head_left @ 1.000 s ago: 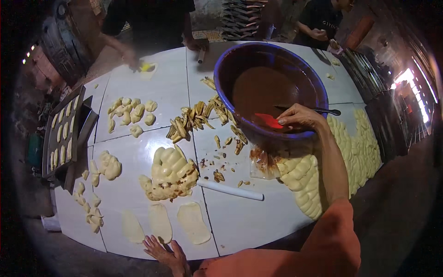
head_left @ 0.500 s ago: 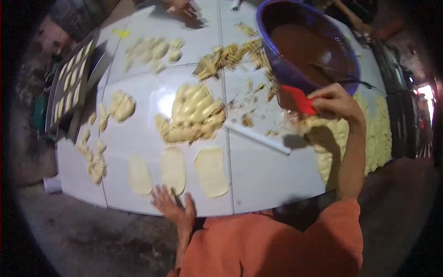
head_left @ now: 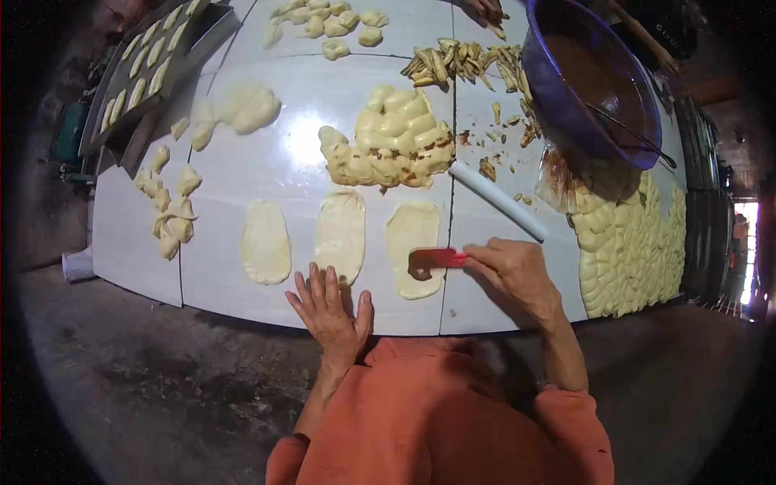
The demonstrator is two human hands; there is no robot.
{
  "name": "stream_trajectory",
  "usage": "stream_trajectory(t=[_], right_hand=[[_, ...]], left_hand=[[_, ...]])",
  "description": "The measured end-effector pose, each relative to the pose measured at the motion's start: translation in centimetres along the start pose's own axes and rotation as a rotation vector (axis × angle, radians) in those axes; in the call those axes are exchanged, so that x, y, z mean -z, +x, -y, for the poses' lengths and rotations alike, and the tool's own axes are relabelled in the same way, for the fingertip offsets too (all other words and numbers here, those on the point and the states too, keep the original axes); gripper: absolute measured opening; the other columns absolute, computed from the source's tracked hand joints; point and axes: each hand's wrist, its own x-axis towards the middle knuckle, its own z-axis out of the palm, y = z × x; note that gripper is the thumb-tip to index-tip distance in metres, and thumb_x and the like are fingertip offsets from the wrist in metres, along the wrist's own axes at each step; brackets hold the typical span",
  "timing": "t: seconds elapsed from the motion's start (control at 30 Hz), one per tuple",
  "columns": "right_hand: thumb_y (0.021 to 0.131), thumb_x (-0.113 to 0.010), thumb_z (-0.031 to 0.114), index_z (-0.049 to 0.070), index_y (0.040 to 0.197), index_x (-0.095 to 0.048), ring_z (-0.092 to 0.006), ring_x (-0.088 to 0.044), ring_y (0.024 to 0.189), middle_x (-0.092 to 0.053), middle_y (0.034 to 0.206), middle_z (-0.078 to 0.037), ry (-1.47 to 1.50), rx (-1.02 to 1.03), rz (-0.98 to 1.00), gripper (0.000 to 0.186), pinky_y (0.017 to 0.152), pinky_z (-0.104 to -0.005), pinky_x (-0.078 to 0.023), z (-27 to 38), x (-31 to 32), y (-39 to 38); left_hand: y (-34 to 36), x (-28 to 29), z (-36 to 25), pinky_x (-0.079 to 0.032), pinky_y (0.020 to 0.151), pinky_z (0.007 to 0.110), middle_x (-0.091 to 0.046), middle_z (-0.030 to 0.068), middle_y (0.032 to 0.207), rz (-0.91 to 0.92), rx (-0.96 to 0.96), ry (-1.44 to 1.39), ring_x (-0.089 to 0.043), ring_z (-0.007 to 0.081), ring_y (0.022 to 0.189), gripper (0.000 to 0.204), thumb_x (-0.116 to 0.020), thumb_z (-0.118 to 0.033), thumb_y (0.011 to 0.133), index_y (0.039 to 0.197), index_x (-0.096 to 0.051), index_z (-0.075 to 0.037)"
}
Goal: The person flattens portions of dough with a roller, spreads chocolate paste onto each dough piece using a spatula, adds banana pieces on top, and rolls up the filled dough by hand.
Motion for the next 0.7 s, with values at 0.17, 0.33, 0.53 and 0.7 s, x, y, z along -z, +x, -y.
stream_trajectory(t=[0.17, 0.33, 0.53, 0.7], right_hand=[[0.088, -0.078, 0.024, 0.015, 0.107, -0.074, -0.023, -0.062, 0.061, -0.058, 0.072, -0.004, -0.233, 0.036, -0.167, 0.021, 0.054, -0.0382, -0.049, 0.7, -0.4, -1.0], [0.086, -0.081, 0.023, 0.015, 0.107, -0.075, -0.0199, -0.058, 0.057, -0.056, 0.072, 0.0, -0.298, 0.087, -0.218, 0.024, 0.051, -0.0361, -0.046, 1.7, -1.9, -2.3], [0.088, -0.08, 0.022, 0.015, 0.104, -0.075, -0.0188, -0.059, 0.058, -0.056, 0.069, -0.001, -0.311, 0.02, -0.323, 0.018, 0.052, -0.0348, -0.045, 2.4, -2.1, -2.2], [0.09, -0.078, 0.023, 0.013, 0.105, -0.075, -0.0204, -0.062, 0.06, -0.06, 0.071, -0.003, -0.217, -0.027, -0.315, 0.018, 0.053, -0.0353, -0.047, 2.1, -3.2, -2.9]], left_hand=[[0.0, 0.3, 0.2, -0.008, 0.122, 0.07, -0.035, 0.0224, 0.164, 0.031, -0.037, 0.029, -0.022, 0.0472, 0.155, 0.077, -0.073, -0.036, 0.09, 0.155, -0.044, -0.007], [0.2, 0.5, 0.1, -0.011, 0.121, 0.071, -0.038, 0.0215, 0.163, 0.062, -0.035, 0.006, -0.025, 0.0468, 0.154, 0.066, -0.071, -0.039, 0.092, 0.151, -0.053, -0.014], [0.2, 1.2, 0.2, -0.012, 0.122, 0.071, -0.041, 0.019, 0.162, 0.146, -0.053, 0.02, -0.029, 0.0432, 0.154, 0.062, -0.071, -0.039, 0.093, 0.148, -0.057, -0.015], [-0.3, 2.0, 0.8, -0.011, 0.12, 0.072, -0.043, 0.022, 0.16, 0.215, -0.089, -0.037, -0.031, 0.0454, 0.152, 0.067, -0.073, -0.032, 0.092, 0.15, -0.052, -0.007]])
